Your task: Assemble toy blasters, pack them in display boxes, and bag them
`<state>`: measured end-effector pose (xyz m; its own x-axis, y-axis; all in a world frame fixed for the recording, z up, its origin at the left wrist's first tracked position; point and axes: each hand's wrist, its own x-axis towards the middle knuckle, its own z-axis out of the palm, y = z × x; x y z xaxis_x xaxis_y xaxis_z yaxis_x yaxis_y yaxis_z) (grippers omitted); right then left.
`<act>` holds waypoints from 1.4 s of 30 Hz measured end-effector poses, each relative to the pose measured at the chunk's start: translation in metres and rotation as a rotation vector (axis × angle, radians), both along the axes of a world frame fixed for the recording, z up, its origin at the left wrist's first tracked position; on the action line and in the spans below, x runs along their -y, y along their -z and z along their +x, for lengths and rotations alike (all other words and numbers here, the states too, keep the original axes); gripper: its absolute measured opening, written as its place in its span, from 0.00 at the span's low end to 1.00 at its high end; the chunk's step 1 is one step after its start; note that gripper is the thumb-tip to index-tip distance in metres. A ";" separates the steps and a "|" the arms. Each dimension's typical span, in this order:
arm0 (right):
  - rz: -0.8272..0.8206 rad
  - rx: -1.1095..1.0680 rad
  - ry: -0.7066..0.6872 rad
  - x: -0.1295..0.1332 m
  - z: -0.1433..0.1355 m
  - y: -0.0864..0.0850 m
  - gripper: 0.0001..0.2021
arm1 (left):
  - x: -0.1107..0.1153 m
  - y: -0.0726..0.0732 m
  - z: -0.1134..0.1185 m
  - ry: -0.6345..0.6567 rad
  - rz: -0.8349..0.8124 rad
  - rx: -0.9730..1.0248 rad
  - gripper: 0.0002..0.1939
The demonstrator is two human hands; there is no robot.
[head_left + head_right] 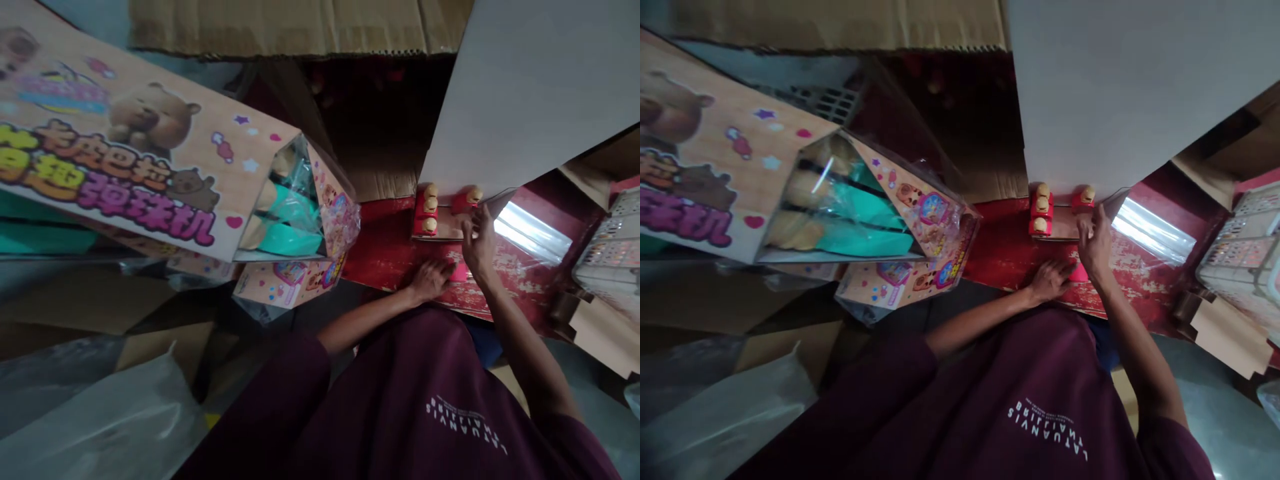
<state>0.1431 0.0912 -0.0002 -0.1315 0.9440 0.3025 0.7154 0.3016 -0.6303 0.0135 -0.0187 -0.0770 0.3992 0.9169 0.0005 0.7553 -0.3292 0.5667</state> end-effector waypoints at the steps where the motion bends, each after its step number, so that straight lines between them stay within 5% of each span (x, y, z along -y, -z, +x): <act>1: -0.010 0.003 -0.045 0.014 0.010 -0.007 0.21 | 0.001 -0.009 -0.002 -0.056 -0.053 0.015 0.29; 4: -0.099 0.136 -0.340 0.059 0.041 -0.023 0.22 | 0.001 -0.042 -0.006 -0.222 -0.194 0.103 0.28; 7: -0.181 0.350 -0.546 0.091 0.058 -0.023 0.25 | -0.003 -0.072 -0.006 -0.232 -0.317 0.189 0.24; 10: -0.182 0.406 -0.557 0.098 0.065 -0.017 0.20 | -0.008 -0.090 -0.005 -0.185 -0.416 0.301 0.21; 13: -0.125 0.318 -0.409 0.086 0.074 -0.023 0.13 | -0.018 -0.096 -0.008 -0.255 -0.397 0.570 0.24; 16: -0.054 0.203 -0.153 0.066 0.085 -0.044 0.09 | -0.031 -0.084 -0.009 -0.348 -0.167 0.638 0.26; 19: -0.091 0.056 0.024 0.048 0.087 -0.065 0.11 | -0.041 -0.053 -0.002 -0.292 0.083 0.303 0.27; 25: -0.124 -0.131 0.036 0.012 0.055 -0.061 0.18 | -0.043 0.010 0.013 -0.151 0.208 -0.115 0.37; 30: -0.156 -0.034 -0.147 -0.006 0.037 -0.040 0.16 | -0.039 0.014 0.009 -0.123 0.238 -0.170 0.36; 34: -0.160 0.068 -0.286 -0.014 0.044 -0.040 0.15 | -0.040 0.016 0.011 -0.126 0.274 -0.204 0.36; 42: -0.236 0.203 -0.393 -0.056 0.033 -0.028 0.20 | -0.039 0.019 0.011 -0.116 0.268 -0.200 0.35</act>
<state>0.1759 0.1472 0.0277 -0.5247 0.8511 0.0175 0.6921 0.4385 -0.5734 0.0248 0.0206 -0.0961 0.3093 0.9339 0.1791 0.8838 -0.3518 0.3085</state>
